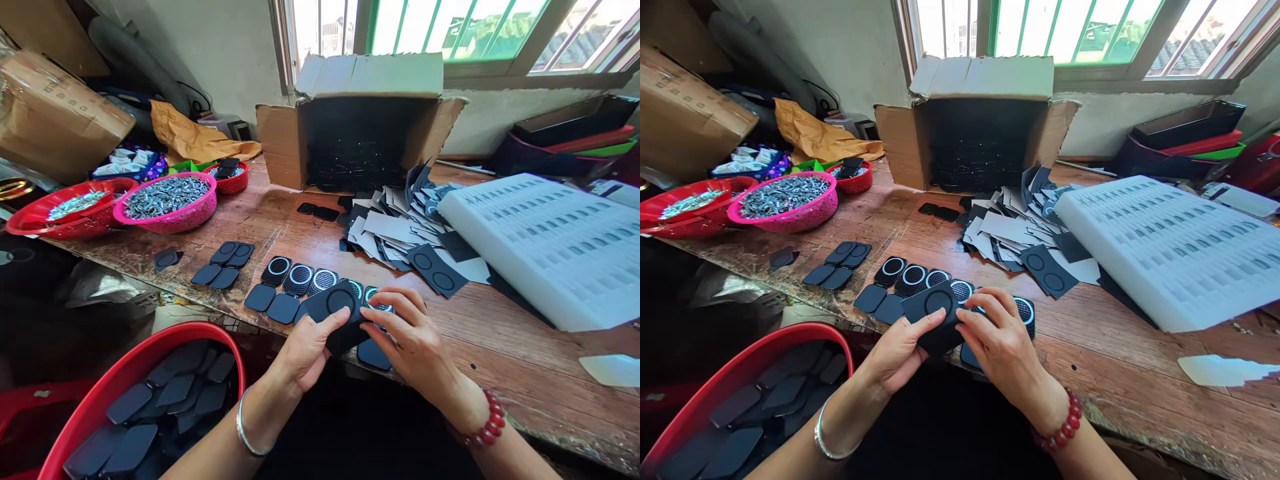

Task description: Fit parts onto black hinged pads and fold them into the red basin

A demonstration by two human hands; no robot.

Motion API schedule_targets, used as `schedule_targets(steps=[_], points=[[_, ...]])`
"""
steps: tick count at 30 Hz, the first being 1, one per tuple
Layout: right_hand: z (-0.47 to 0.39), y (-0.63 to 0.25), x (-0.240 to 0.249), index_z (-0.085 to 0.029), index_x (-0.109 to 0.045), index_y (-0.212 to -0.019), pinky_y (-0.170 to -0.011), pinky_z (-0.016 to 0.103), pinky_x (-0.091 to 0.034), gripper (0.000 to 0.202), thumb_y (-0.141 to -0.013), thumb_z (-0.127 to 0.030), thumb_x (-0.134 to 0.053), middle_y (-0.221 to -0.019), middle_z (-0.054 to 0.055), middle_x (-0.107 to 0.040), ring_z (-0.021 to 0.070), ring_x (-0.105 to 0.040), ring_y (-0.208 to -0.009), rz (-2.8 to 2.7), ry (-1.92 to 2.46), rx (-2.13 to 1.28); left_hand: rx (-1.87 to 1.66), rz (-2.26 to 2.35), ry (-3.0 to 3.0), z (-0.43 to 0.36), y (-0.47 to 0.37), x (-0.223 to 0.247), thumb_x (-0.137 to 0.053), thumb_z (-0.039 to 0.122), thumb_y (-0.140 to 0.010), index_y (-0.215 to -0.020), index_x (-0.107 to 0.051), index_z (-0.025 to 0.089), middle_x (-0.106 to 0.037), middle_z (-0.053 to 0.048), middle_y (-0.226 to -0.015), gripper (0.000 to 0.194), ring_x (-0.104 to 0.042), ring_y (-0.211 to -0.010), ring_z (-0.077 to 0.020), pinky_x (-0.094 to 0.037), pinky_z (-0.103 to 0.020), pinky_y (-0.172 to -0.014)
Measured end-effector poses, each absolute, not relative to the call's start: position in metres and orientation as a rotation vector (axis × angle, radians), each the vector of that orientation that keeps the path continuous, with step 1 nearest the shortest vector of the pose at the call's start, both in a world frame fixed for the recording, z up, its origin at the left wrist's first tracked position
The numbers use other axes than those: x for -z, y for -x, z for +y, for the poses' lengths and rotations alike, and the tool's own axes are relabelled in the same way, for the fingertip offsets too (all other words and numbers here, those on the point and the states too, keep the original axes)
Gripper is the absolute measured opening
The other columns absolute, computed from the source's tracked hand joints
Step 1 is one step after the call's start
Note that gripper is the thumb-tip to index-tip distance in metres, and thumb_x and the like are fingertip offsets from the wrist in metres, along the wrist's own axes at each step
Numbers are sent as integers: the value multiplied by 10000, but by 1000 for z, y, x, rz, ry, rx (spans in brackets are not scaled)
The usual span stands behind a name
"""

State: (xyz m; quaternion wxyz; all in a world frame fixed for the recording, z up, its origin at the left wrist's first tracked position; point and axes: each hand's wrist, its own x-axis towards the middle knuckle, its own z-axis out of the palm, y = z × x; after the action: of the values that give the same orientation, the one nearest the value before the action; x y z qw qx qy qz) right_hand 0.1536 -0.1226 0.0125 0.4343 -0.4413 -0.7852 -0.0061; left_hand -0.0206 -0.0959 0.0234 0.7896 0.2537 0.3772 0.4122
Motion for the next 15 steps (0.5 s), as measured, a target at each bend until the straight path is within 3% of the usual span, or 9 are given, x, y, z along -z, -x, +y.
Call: schedule_targets(steps=[3, 6, 12, 15], points=[[-120, -153, -11, -259, -692, -1020, -850, 458, -565, 193, -890, -125, -645, -1003, 67, -665, 256, -585, -1054, -1991, 1079, 32, -830, 810, -458, -94, 24, -23, -885, 259, -639, -886, -751, 118, -760, -64, -892, 314, -688, -777, -171, -537, -274, -748], [-124, -153, -7, -254, -678, -1073, -868, 456, -564, 288, -879, -51, -612, -1073, 81, -670, 263, -582, -1112, -2058, 1025, 122, -787, 798, -343, -91, 26, -22, -852, 199, -672, -820, -736, 105, -760, -78, -858, 210, -680, -700, -157, -551, -274, -707], [-154, -141, -17, -193, -669, -1165, -940, 463, -545, 354, -870, -31, -560, -1119, 106, -713, 274, -588, -1164, -2251, 868, 264, -842, 851, -250, -67, 35, -18, -791, 247, -755, -779, -686, 113, -755, -106, -825, 172, -726, -821, -257, -575, -343, -769], [-174, -128, -28, -203, -681, -1098, -928, 384, -563, 314, -845, -39, -594, -1017, 72, -740, 242, -621, -1093, -2234, 831, 179, -947, 915, -337, -54, 44, -16, -770, 286, -772, -776, -673, 124, -740, -85, -771, 189, -715, -776, -228, -569, -327, -755]])
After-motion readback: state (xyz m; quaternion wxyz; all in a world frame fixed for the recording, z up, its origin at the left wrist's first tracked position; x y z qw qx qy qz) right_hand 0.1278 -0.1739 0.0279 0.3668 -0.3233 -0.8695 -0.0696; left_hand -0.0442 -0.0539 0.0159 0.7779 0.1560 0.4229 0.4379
